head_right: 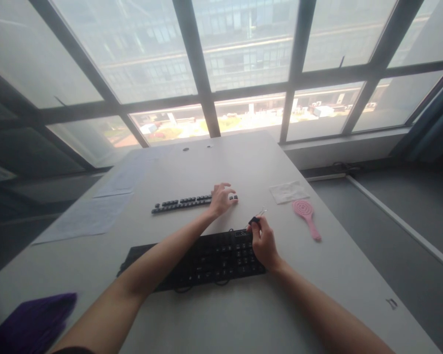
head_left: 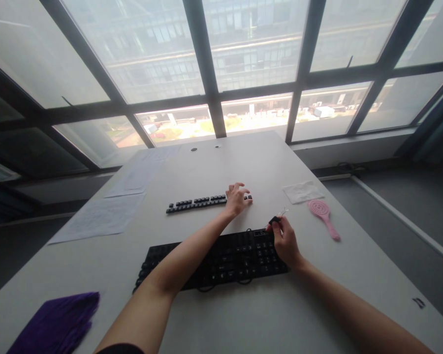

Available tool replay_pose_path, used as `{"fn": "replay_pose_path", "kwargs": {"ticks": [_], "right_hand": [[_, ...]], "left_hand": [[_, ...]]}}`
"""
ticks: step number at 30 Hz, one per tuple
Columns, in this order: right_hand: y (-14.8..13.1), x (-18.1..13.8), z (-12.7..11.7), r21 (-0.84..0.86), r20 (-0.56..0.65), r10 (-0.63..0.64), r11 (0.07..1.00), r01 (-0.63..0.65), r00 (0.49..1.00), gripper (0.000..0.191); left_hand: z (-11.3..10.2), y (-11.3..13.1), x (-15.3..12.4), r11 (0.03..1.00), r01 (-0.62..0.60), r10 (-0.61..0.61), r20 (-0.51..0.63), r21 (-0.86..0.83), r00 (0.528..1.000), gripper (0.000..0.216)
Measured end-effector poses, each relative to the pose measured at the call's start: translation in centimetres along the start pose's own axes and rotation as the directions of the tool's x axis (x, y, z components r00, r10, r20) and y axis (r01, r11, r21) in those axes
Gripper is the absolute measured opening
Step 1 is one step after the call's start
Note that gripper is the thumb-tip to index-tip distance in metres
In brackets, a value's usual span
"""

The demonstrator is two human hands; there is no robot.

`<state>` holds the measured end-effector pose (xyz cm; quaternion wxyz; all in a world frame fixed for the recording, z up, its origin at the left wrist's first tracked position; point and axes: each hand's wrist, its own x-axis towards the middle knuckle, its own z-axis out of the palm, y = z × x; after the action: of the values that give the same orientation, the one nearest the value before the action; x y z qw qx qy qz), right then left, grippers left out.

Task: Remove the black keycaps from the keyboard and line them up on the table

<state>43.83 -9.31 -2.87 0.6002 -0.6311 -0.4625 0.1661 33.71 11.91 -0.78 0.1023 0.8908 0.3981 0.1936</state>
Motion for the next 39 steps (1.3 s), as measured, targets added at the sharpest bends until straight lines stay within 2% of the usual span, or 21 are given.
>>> {"fn": "replay_pose_path", "kwargs": {"ticks": [3,6,14,17,21,24,30,35,39], "right_hand": [[-0.1,0.0,-0.1,-0.001,0.0,-0.002,1.0,0.002,1.0,0.017],[-0.2,0.0,-0.2,-0.004,0.008,0.0,1.0,0.0,1.0,0.017],[-0.2,-0.1,-0.2,-0.003,0.008,-0.004,1.0,0.005,1.0,0.018],[-0.2,-0.1,-0.1,0.001,0.003,0.002,1.0,-0.002,1.0,0.018],[0.1,-0.1,-0.1,0.012,-0.029,-0.009,1.0,0.009,1.0,0.018],[0.5,0.0,-0.3,0.035,-0.053,-0.016,0.999,0.018,0.998,0.019],[0.5,0.1,-1.0,0.039,-0.034,-0.046,0.998,0.047,0.998,0.02],[0.0,0.1,-1.6,-0.049,0.068,-0.171,0.983,0.175,0.983,0.016],[-0.4,0.1,-1.5,-0.068,0.195,-0.267,0.956,0.285,0.944,0.018]], "left_hand": [[-0.5,-0.4,-0.1,0.999,0.002,-0.002,0.003,0.034,1.0,0.03],[-0.8,-0.7,-0.2,0.998,0.01,-0.012,0.026,0.061,1.0,0.022],[-0.9,-0.6,0.0,0.998,0.019,-0.022,0.058,0.052,0.998,0.013],[-1.1,-0.7,0.2,0.998,0.025,-0.028,0.061,0.05,0.998,0.017],[-1.8,0.1,-0.2,0.998,0.063,-0.064,0.055,0.016,0.996,0.033],[-2.5,1.7,-1.6,0.997,0.069,-0.068,0.04,-0.034,0.997,0.031],[-3.2,5.5,-6.9,0.985,-0.064,0.079,0.085,-0.16,0.993,0.028],[-3.0,7.6,-10.7,0.963,-0.095,0.113,0.06,-0.253,0.992,0.035],[-2.3,7.8,-11.7,0.949,-0.09,0.107,0.04,-0.303,0.993,0.04]]}}
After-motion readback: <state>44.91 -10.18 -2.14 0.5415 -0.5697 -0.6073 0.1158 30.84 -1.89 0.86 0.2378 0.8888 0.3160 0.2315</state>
